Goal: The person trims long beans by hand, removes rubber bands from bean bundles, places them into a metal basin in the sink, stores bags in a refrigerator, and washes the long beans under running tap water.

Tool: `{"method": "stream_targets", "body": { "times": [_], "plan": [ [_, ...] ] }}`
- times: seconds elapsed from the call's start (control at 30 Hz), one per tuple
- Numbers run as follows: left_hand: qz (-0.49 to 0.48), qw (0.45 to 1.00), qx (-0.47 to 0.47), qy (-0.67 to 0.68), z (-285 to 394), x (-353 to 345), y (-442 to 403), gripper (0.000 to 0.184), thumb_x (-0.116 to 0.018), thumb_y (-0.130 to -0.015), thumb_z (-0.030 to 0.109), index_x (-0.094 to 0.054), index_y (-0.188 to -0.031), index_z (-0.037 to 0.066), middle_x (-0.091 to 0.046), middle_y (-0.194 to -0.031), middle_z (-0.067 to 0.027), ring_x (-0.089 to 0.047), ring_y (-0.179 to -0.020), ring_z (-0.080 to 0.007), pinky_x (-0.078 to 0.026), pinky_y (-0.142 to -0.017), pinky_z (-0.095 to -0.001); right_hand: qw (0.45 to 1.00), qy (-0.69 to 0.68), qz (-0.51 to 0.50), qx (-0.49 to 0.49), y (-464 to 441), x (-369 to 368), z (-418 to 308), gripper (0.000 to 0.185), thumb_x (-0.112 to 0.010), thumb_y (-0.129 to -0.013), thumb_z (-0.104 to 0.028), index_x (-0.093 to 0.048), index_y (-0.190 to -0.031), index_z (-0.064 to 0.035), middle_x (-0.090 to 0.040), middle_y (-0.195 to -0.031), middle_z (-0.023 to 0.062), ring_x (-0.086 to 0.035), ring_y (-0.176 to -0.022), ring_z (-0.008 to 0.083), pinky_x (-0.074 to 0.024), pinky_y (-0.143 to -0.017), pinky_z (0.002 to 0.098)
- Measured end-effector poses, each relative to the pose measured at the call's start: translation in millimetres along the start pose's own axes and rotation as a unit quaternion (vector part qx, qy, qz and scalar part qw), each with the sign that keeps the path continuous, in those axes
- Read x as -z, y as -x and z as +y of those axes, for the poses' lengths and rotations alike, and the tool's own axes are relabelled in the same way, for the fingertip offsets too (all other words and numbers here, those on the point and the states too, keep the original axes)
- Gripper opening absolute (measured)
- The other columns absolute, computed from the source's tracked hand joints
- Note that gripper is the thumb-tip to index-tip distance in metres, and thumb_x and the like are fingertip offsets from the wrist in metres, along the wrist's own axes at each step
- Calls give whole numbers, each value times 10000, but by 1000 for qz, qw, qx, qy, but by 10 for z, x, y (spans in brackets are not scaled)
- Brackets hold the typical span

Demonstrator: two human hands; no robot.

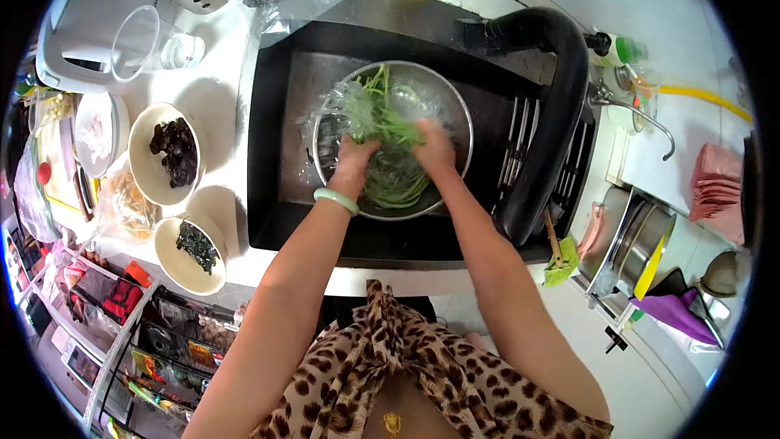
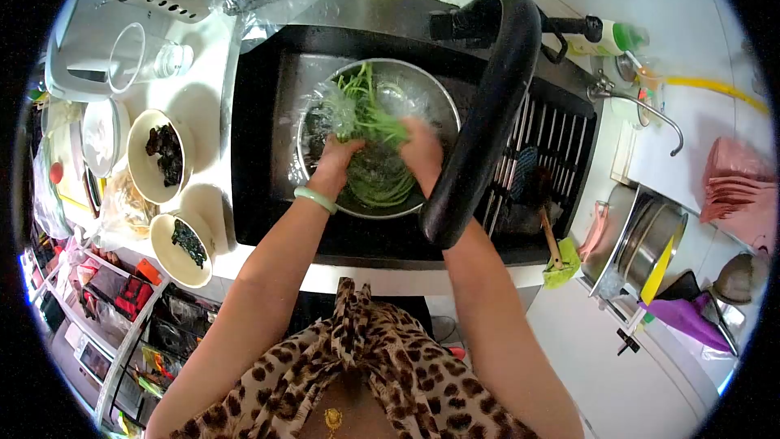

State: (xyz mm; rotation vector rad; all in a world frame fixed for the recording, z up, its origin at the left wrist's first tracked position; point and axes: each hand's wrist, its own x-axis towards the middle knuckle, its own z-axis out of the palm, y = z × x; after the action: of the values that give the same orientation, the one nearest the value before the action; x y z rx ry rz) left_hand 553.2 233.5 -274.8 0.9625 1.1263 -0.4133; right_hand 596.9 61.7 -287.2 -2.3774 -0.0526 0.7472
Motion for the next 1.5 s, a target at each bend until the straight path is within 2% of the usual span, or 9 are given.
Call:
{"method": "stream_targets", "body": {
  "times": [0.1,0.3,0.37,0.4,1.07,1.17,1.23,1.33,1.5],
  "plan": [
    [-10,998,1,-58,10,-2,-43,598,-676,-751,-5,-361,-1259,-17,-556,-1107,-205,-595,-939,-307,-530,-738,-401,981,128,140,-33,112,-251,-174,508,-621,-725,-53,-525,-1224,-44,-525,-1212,170,-474,-1159,355,-415,-932,434],
    [-25,987,97,-123,114,36,-44,747,-678,-811,121,-249,-1420,69,-425,-1366,-205,-439,-1234,-363,-329,-984,-596,997,-20,-32,-66,27,-172,47,506,-634,-729,-59,-501,-1217,-51,-467,-1250,228,-453,-1158,403,-407,-932,459],
    [-59,995,75,-37,80,55,-50,750,-682,-809,118,-255,-1424,78,-419,-1373,-200,-452,-1223,-352,-337,-977,-589,969,140,202,-26,118,-555,67,515,-638,-729,-59,-501,-1225,-70,-502,-1235,185,-490,-1139,359,-419,-911,452],
    [-59,994,78,-38,30,53,-61,750,-682,-809,118,-255,-1424,78,-419,-1373,-200,-452,-1223,-352,-337,-977,-589,992,110,10,-65,177,-452,-144,556,-645,-726,-64,-477,-1256,-78,-512,-1221,184,-506,-1114,369,-428,-893,452],
    [-98,994,43,13,-21,169,-246,372,-670,-765,7,-507,-1100,2,-610,-912,-116,-606,-786,-241,-527,-677,-384,947,-224,-103,-206,231,1,-171,757,-701,-693,-61,-360,-1370,-48,-504,-1268,166,-524,-1133,311,-439,-897,391],
    [-91,991,83,56,107,118,50,321,-646,-796,17,-503,-1083,22,-590,-832,-74,-578,-706,-197,-517,-644,-353,952,-212,37,-216,333,99,122,802,-683,-728,-54,-292,-1428,-47,-453,-1344,165,-519,-1152,298,-438,-907,399],
    [-96,989,-85,71,52,124,179,327,-669,-773,7,-503,-1054,-22,-589,-796,-95,-584,-727,-195,-502,-669,-355,954,-239,31,-179,420,207,102,839,-695,-745,-62,-246,-1453,-34,-391,-1404,174,-477,-1206,301,-401,-966,403],
    [35,982,-179,-49,-122,118,37,403,-711,-738,35,-494,-1069,-41,-599,-914,-152,-608,-801,-268,-493,-739,-369,982,-136,128,15,343,123,170,896,-759,-710,-112,-252,-1443,-20,-386,-1397,184,-388,-1283,303,-320,-1046,385],
    [102,964,-149,-197,-211,2,-188,587,-739,-739,84,-427,-1217,-53,-536,-1198,-271,-573,-1068,-337,-434,-912,-403,991,-53,99,-75,68,-549,44,864,-722,-737,-146,-250,-1460,-99,-298,-1437,205,-331,-1293,420,-288,-1078,410]
  ]
}}
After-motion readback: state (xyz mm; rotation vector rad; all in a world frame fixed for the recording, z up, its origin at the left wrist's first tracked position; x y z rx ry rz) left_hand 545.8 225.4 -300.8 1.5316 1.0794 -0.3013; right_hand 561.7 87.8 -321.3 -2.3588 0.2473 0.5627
